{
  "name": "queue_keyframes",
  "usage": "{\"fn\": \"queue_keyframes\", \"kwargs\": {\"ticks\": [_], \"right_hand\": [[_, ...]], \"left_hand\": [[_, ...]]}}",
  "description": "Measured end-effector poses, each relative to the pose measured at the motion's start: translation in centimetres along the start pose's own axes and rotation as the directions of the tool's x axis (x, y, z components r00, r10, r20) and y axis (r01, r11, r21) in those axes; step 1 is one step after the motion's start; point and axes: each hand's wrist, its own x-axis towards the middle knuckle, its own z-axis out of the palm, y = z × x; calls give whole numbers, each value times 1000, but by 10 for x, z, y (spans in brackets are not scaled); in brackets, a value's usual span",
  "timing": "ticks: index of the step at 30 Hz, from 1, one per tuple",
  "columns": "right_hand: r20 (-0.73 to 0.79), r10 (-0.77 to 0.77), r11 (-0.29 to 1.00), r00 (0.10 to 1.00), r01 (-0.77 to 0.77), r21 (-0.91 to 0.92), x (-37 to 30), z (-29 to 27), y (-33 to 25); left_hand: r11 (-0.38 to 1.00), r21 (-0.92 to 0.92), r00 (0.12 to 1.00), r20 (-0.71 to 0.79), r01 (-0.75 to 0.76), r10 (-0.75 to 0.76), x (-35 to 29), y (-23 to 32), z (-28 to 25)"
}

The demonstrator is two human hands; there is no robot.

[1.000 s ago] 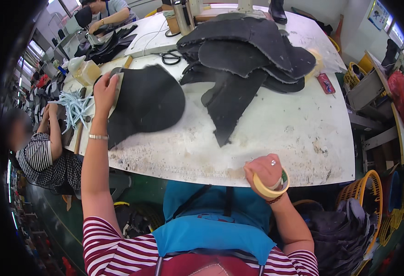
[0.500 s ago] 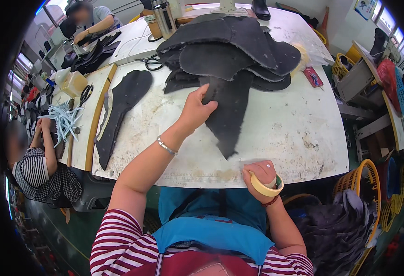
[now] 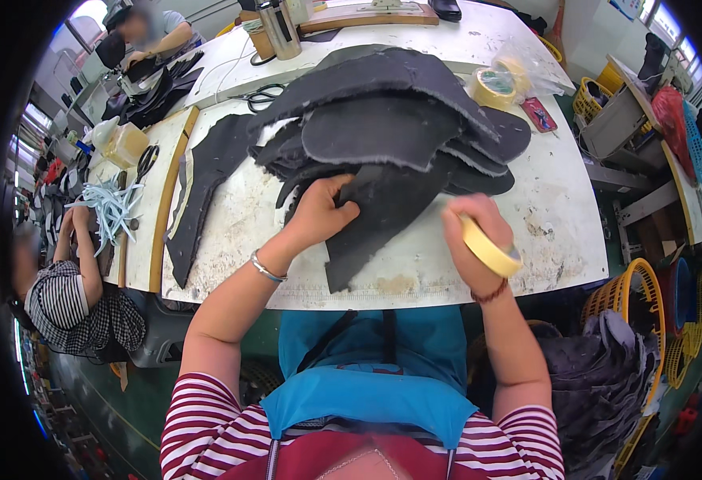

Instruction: Applying adhesive tape to leather shoe components and cutting it with scissors.

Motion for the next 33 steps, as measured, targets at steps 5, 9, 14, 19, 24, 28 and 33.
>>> {"fn": "queue_keyframes", "kwargs": {"ticks": [5,9,14,19,24,28,33], "right_hand": [[398,-116,988,910,148,-51,59,49,15],[323,-198,961,925,249,-124,91,84,43],[524,219,963,823,-97,-250,107,97,52],[531,138,979,836,-35,-200,107,98,64],[488,-33,977,872,131,-168,102,80,46],[536,-66,983,842,146,-108,95,69,39],[464,-122,990,877,143,-10,96,62,43]], "left_hand": [[743,630,949,-31,-226,315,-20,17,21],[684,638,920,106,-355,378,-29,20,37],[746,400,845,299,-533,444,-40,27,35],[907,266,888,414,-326,198,-43,0,39],[812,418,907,292,-407,304,-24,-26,49],[720,579,923,269,-382,274,11,-31,41],[933,341,993,39,-118,112,35,-19,33]]}}
